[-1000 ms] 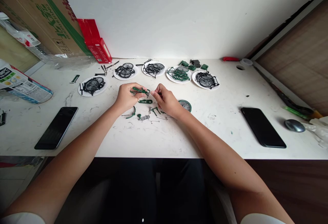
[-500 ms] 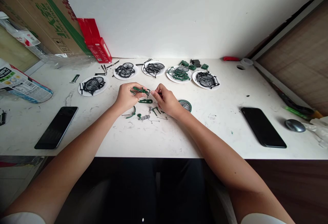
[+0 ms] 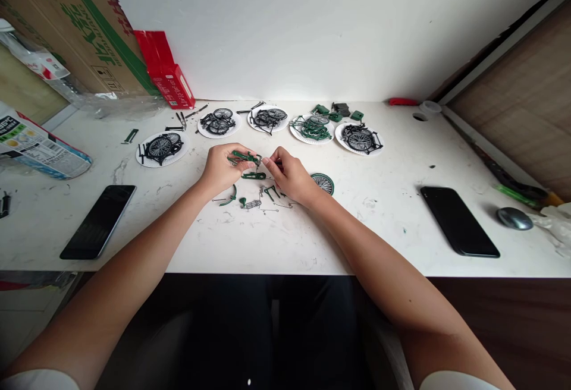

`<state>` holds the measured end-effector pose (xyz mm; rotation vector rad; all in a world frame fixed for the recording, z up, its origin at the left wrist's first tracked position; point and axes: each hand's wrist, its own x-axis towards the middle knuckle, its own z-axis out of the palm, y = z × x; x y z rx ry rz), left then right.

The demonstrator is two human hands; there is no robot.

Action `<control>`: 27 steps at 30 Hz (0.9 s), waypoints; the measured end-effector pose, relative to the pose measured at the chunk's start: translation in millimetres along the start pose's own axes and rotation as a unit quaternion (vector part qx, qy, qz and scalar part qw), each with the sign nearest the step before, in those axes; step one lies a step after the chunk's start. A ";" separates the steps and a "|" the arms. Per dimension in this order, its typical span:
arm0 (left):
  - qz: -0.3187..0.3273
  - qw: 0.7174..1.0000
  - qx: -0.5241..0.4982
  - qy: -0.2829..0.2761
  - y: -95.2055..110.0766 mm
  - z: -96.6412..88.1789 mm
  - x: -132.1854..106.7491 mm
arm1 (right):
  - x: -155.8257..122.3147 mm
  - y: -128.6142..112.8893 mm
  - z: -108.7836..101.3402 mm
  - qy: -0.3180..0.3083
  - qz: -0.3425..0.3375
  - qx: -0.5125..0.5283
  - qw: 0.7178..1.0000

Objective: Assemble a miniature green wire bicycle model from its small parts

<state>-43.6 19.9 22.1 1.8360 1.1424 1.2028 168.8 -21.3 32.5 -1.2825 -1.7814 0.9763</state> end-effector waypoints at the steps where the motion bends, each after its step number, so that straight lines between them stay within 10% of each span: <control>1: 0.002 1.000 0.002 0.000 -0.3 -0.1 0.0 | -0.1 -0.3 0.1 0.001 0.001 0.000 1.000; 27: 0.012 1.000 0.022 -0.004 1.2 -0.6 0.3 | -0.2 -2.0 1.2 -0.010 -0.027 -0.071 0.997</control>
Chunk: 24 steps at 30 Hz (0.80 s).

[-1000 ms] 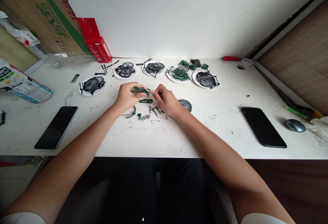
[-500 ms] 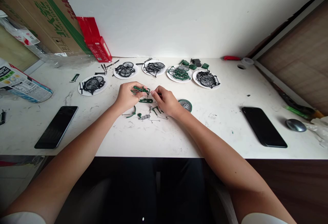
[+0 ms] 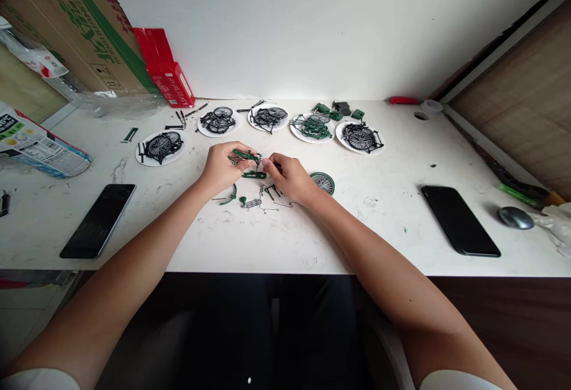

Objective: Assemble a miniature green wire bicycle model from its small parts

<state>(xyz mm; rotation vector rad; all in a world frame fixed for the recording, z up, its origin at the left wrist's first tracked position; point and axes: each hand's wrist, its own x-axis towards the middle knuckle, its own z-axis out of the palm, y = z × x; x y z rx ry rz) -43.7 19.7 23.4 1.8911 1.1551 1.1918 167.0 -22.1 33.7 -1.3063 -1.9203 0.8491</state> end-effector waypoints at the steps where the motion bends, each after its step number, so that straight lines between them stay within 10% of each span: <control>1: 0.000 1.000 -0.001 -0.001 -0.1 0.0 0.0 | -0.1 -0.2 -0.1 0.000 0.000 -0.001 1.000; 24: 0.010 1.000 0.016 -0.007 -0.4 -0.7 0.1 | -1.2 -4.8 -0.4 -0.006 0.008 -0.010 1.000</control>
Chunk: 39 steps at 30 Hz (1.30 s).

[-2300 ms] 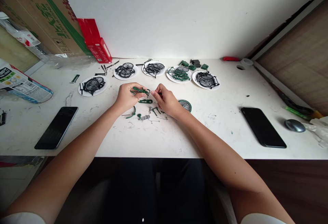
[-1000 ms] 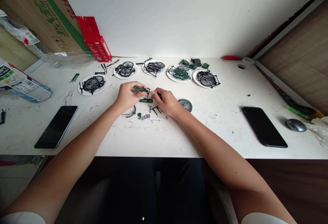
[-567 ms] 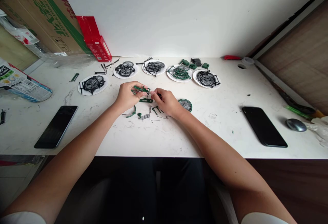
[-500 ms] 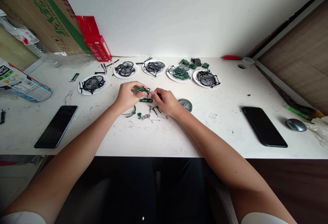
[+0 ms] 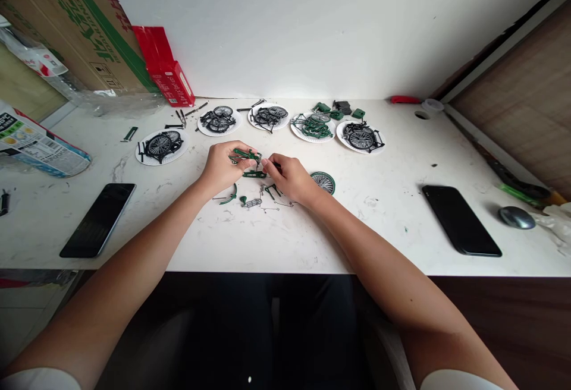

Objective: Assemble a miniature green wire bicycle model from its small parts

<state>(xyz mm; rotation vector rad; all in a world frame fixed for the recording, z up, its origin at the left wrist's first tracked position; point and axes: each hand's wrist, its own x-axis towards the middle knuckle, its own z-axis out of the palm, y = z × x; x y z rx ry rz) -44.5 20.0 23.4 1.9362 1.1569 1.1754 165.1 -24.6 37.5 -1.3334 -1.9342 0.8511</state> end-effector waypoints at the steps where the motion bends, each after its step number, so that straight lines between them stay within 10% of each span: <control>1: -0.001 1.000 0.001 0.000 0.0 0.0 0.1 | -0.1 -0.2 0.1 0.000 0.001 0.000 1.000; 39: -0.012 1.000 0.006 -0.005 4.1 -1.1 -0.1 | 1.4 3.9 1.6 -0.007 -0.007 -0.005 1.000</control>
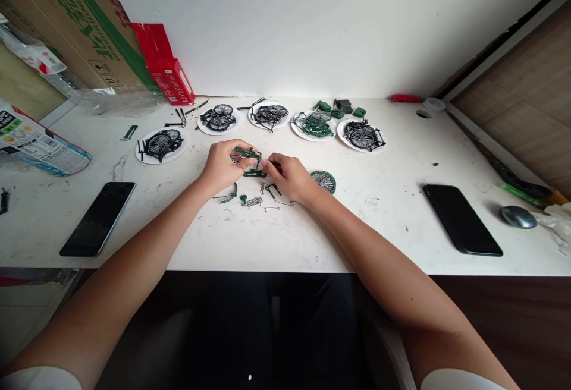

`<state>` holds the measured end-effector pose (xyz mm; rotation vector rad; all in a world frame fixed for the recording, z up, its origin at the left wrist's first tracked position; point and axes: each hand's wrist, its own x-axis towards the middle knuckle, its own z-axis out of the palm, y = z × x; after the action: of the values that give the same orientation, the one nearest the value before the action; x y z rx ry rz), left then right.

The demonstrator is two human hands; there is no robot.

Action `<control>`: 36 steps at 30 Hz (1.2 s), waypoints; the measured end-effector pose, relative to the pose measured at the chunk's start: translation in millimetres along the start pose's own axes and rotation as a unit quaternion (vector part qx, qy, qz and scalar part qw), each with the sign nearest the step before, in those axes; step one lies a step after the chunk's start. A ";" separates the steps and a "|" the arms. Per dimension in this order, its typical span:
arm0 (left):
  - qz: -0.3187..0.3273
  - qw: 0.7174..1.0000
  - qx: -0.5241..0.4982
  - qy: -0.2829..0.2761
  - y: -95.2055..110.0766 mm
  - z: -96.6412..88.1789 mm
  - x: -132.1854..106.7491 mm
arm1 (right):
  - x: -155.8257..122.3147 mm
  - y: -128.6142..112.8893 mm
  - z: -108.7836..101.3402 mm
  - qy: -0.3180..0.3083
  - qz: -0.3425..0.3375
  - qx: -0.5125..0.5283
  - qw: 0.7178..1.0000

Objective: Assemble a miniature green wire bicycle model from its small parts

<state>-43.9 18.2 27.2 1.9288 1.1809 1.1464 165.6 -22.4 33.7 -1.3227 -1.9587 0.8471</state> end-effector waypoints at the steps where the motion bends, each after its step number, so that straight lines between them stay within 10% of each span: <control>1: 0.001 1.000 -0.001 0.000 0.3 -0.1 -0.1 | 0.1 0.2 0.0 0.000 -0.001 0.000 1.000; 36: 0.031 0.999 0.019 0.000 -6.2 0.4 0.1 | -0.1 -0.5 1.3 0.000 -0.018 -0.008 1.000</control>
<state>-46.0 20.8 22.0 2.0060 1.1581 1.1635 164.3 -22.8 33.3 -1.2924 -1.9878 0.8165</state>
